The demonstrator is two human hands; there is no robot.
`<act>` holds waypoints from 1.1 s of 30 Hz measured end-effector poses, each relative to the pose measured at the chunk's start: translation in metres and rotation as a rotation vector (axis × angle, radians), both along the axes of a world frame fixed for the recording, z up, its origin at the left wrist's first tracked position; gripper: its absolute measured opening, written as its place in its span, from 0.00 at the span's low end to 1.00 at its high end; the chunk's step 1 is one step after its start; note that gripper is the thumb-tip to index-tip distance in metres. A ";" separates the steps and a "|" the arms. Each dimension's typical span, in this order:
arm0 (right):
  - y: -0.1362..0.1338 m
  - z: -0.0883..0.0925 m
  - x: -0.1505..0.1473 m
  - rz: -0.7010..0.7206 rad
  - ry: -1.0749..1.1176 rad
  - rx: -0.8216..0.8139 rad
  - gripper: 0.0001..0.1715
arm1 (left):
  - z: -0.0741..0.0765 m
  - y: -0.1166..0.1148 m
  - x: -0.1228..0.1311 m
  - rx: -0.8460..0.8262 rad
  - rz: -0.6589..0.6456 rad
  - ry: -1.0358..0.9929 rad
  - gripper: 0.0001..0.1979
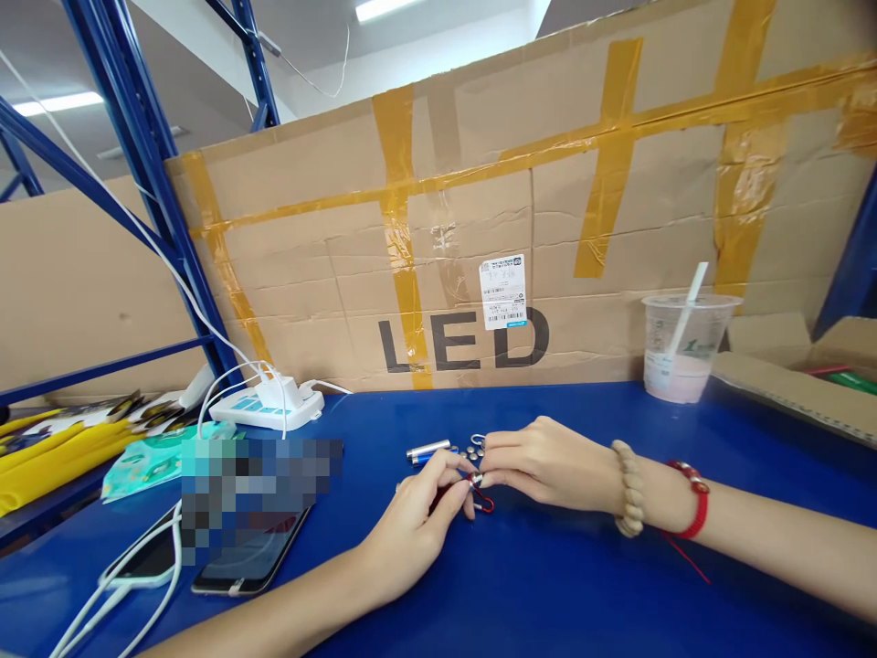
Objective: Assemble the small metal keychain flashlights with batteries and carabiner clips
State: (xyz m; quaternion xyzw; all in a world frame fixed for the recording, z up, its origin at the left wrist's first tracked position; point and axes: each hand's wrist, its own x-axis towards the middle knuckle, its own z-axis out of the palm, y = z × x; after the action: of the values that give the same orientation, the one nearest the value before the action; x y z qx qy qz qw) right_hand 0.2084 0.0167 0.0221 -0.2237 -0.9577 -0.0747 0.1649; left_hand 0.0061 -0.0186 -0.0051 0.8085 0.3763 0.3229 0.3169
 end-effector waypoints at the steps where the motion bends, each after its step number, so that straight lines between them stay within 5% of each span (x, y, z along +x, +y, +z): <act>1: 0.000 0.000 0.000 -0.022 -0.040 0.062 0.19 | 0.000 0.000 0.000 0.010 0.004 0.020 0.10; 6: -0.001 -0.002 0.000 -0.077 -0.117 0.223 0.15 | 0.000 -0.001 0.000 0.024 0.003 0.068 0.12; 12: -0.009 0.009 -0.001 0.010 -0.142 0.183 0.14 | -0.002 -0.005 -0.001 0.104 -0.033 0.122 0.06; 30: -0.029 0.011 -0.021 -0.211 0.190 -0.765 0.17 | -0.002 -0.009 0.001 0.208 -0.023 0.163 0.06; 33: -0.024 0.012 -0.020 -0.197 0.176 -0.808 0.16 | -0.001 -0.010 0.002 0.210 -0.063 0.120 0.06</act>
State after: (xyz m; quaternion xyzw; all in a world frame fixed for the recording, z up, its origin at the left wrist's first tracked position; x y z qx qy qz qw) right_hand 0.1883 -0.0071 0.0344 -0.3665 -0.8662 0.3108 0.1372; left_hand 0.0081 -0.0282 -0.0057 0.8665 0.3332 0.3016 0.2171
